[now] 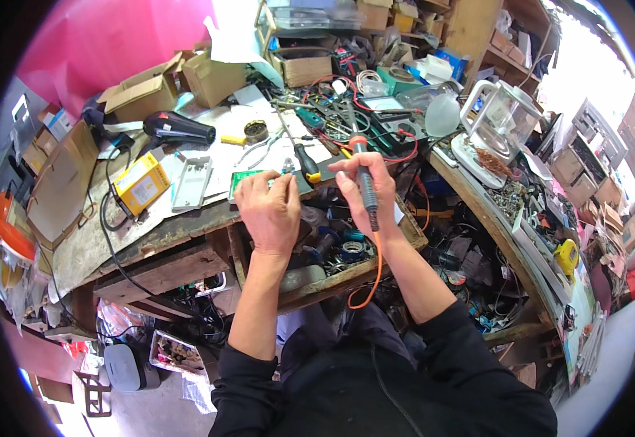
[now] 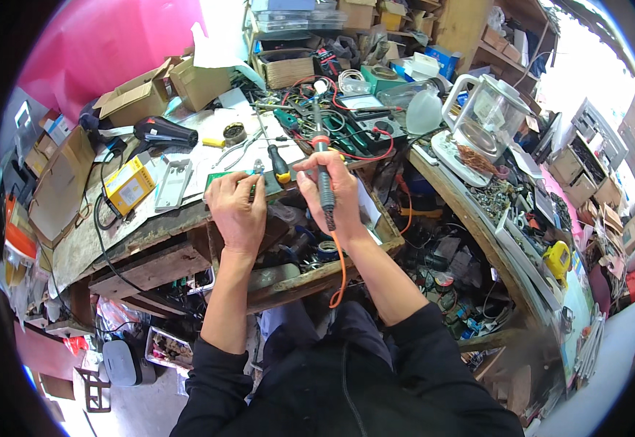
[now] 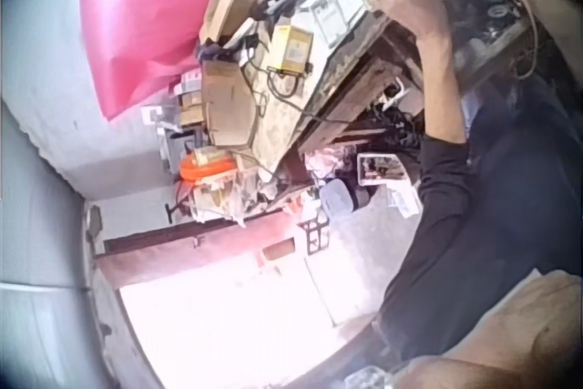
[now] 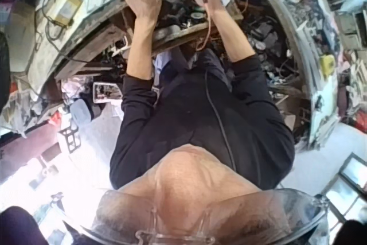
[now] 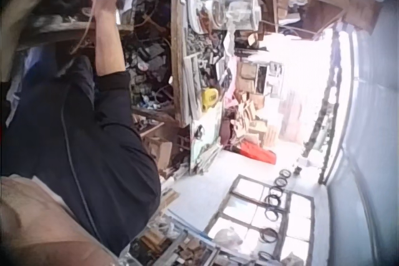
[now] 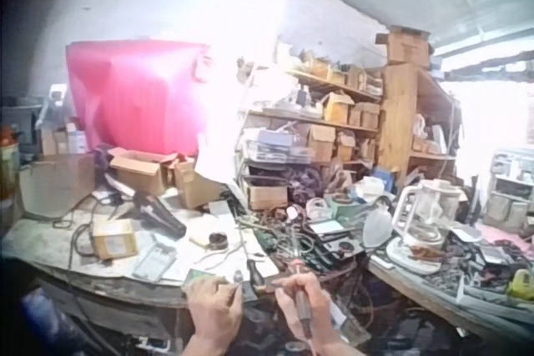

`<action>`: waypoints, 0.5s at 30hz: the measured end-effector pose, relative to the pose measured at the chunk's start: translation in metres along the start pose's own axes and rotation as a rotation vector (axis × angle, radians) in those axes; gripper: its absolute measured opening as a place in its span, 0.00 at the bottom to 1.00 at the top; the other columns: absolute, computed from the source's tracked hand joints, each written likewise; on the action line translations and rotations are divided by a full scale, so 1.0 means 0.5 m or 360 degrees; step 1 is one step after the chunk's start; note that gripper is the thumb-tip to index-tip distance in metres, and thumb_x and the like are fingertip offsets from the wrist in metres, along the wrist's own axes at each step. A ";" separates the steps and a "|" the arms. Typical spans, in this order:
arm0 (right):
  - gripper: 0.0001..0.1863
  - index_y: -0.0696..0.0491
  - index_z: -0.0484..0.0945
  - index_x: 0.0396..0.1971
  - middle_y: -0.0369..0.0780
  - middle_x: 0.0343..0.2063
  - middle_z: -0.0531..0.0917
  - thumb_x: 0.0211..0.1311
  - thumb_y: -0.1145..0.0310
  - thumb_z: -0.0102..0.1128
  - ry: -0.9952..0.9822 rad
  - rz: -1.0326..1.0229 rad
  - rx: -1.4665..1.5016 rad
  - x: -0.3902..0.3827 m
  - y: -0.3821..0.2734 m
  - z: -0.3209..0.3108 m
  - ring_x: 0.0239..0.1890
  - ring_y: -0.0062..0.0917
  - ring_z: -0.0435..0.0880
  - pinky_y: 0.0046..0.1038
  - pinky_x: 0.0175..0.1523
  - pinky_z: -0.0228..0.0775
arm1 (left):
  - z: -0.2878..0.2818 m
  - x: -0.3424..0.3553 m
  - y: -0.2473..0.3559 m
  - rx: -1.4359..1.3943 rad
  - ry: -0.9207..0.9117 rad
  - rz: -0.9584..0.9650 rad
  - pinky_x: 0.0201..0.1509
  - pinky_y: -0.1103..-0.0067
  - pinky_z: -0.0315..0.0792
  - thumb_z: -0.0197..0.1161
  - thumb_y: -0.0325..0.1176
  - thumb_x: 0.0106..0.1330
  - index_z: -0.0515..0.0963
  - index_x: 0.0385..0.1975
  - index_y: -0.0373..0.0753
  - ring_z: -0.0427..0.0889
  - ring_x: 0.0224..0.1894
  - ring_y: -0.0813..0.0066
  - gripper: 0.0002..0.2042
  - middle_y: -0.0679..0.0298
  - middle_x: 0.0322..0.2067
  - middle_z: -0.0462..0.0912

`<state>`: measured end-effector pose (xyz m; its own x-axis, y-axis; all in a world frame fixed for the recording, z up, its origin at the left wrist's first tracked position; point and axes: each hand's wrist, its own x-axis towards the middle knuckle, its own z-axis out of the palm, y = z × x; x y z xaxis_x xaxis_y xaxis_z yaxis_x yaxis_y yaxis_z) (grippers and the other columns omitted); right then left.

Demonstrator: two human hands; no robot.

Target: The person solders components onto a green circuit board using a soldering iron and solder wire, then handles a white plastic electrical outlet cover, inspecting its interior and exterior surfaces.

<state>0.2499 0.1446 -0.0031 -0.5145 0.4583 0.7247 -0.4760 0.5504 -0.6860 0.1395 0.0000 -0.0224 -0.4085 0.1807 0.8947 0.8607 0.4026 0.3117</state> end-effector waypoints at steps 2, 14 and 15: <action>0.11 0.54 0.74 0.45 0.35 0.33 0.84 0.68 0.80 0.65 -0.0016 -0.0060 0.0003 -0.004 -0.008 -0.017 0.33 0.15 0.80 0.22 0.40 0.76 | 0.009 0.004 0.010 -0.0026 0.0017 0.0044 0.56 0.65 0.70 0.74 0.30 0.62 0.87 0.34 0.39 0.81 0.47 0.61 0.04 0.63 0.40 0.85; 0.12 0.53 0.73 0.42 0.38 0.39 0.90 0.66 0.82 0.67 -0.0050 0.0054 -0.0054 -0.036 -0.019 -0.016 0.32 0.12 0.77 0.20 0.41 0.76 | 0.006 0.024 -0.012 -0.0147 -0.0530 -0.0076 0.80 0.52 0.54 0.62 0.32 0.74 0.79 0.43 0.34 0.77 0.67 0.50 0.07 0.50 0.55 0.85; 0.12 0.53 0.74 0.43 0.37 0.39 0.90 0.66 0.81 0.67 -0.0043 0.0065 -0.0067 -0.038 -0.022 -0.019 0.32 0.12 0.77 0.20 0.41 0.76 | 0.008 0.021 -0.015 -0.0189 -0.0465 -0.0052 0.80 0.52 0.55 0.64 0.30 0.72 0.80 0.41 0.35 0.78 0.65 0.51 0.06 0.52 0.53 0.86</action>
<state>0.2717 0.1365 -0.0089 -0.5522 0.4621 0.6939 -0.4244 0.5606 -0.7111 0.1275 0.0024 -0.0165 -0.4916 0.4266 0.7592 0.8682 0.3078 0.3892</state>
